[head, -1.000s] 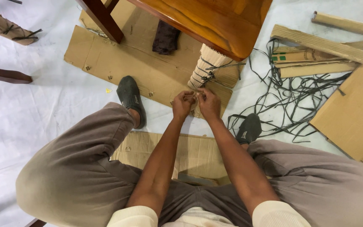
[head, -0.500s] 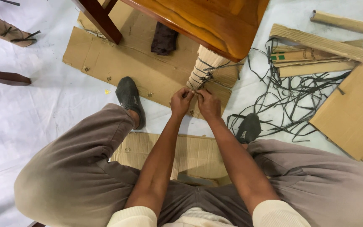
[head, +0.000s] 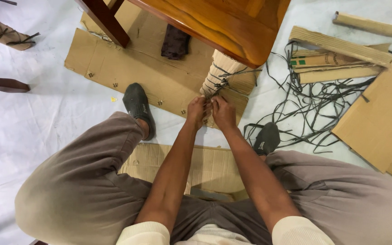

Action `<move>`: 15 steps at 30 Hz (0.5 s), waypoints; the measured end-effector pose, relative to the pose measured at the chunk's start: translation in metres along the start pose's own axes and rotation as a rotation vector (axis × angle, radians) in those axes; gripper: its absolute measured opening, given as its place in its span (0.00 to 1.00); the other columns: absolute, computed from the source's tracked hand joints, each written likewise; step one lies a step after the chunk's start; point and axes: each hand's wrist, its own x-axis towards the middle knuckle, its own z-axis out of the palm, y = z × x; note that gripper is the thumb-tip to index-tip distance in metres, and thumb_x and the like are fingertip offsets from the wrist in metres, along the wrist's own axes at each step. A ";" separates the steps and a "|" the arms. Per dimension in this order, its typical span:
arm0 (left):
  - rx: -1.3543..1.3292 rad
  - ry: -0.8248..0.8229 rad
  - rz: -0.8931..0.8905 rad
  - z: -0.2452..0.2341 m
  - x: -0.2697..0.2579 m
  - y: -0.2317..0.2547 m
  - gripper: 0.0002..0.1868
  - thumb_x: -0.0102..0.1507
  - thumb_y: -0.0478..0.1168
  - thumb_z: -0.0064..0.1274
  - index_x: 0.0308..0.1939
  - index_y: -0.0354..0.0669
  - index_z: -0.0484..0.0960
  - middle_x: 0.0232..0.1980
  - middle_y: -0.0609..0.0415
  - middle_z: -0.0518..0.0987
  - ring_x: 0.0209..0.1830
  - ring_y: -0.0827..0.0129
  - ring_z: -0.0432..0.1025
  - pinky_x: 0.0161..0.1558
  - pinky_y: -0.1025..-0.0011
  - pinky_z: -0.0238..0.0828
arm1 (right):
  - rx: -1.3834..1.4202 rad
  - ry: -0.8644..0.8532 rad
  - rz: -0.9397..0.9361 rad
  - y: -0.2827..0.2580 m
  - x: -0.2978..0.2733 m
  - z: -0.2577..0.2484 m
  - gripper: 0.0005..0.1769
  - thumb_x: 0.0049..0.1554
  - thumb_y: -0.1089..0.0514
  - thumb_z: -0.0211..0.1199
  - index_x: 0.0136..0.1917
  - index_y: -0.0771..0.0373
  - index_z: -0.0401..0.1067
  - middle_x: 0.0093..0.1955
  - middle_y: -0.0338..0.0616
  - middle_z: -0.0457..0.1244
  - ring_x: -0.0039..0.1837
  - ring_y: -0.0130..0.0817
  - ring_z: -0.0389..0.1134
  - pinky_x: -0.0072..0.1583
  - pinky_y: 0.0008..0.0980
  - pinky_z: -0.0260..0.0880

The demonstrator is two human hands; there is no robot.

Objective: The person is wrapping the legs of a wooden stool with protective material and tying it securely with string.

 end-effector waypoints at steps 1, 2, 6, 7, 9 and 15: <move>-0.001 0.000 0.001 0.013 -0.013 0.016 0.12 0.75 0.47 0.44 0.40 0.48 0.74 0.31 0.59 0.74 0.24 0.75 0.64 0.23 0.74 0.58 | 0.000 0.000 -0.001 -0.002 0.001 0.001 0.06 0.61 0.61 0.61 0.50 0.63 0.77 0.47 0.58 0.68 0.50 0.61 0.69 0.49 0.51 0.69; -0.001 0.083 -0.067 0.025 -0.026 0.032 0.14 0.74 0.48 0.41 0.40 0.47 0.75 0.32 0.59 0.76 0.25 0.75 0.67 0.27 0.75 0.64 | 0.009 0.001 0.007 -0.004 0.001 0.002 0.06 0.61 0.60 0.62 0.48 0.63 0.77 0.46 0.58 0.69 0.48 0.60 0.70 0.49 0.50 0.69; 0.009 0.070 -0.066 0.021 -0.029 0.034 0.13 0.71 0.48 0.43 0.37 0.48 0.76 0.30 0.62 0.76 0.23 0.77 0.65 0.24 0.76 0.60 | 0.067 -0.051 0.284 0.003 0.002 0.017 0.10 0.60 0.55 0.64 0.45 0.64 0.79 0.38 0.56 0.70 0.41 0.51 0.73 0.45 0.46 0.70; 0.009 0.071 -0.066 0.019 -0.028 0.032 0.13 0.71 0.48 0.43 0.37 0.48 0.76 0.30 0.62 0.76 0.23 0.77 0.65 0.24 0.76 0.60 | 0.069 -0.051 0.284 0.006 0.003 0.019 0.10 0.60 0.55 0.64 0.45 0.64 0.79 0.38 0.56 0.70 0.41 0.51 0.73 0.45 0.46 0.70; 0.031 0.084 -0.077 0.018 -0.025 0.028 0.10 0.71 0.46 0.48 0.38 0.48 0.76 0.31 0.61 0.76 0.26 0.77 0.68 0.29 0.76 0.65 | 0.099 -0.014 0.273 0.012 0.003 0.021 0.11 0.58 0.54 0.65 0.45 0.65 0.80 0.37 0.55 0.70 0.39 0.48 0.73 0.43 0.43 0.71; 0.069 0.077 -0.082 0.027 -0.034 0.037 0.05 0.70 0.44 0.52 0.41 0.50 0.76 0.36 0.64 0.78 0.32 0.79 0.72 0.34 0.77 0.70 | 0.090 -0.063 0.343 0.016 0.007 0.019 0.12 0.58 0.53 0.64 0.45 0.64 0.79 0.39 0.54 0.71 0.41 0.48 0.74 0.45 0.43 0.71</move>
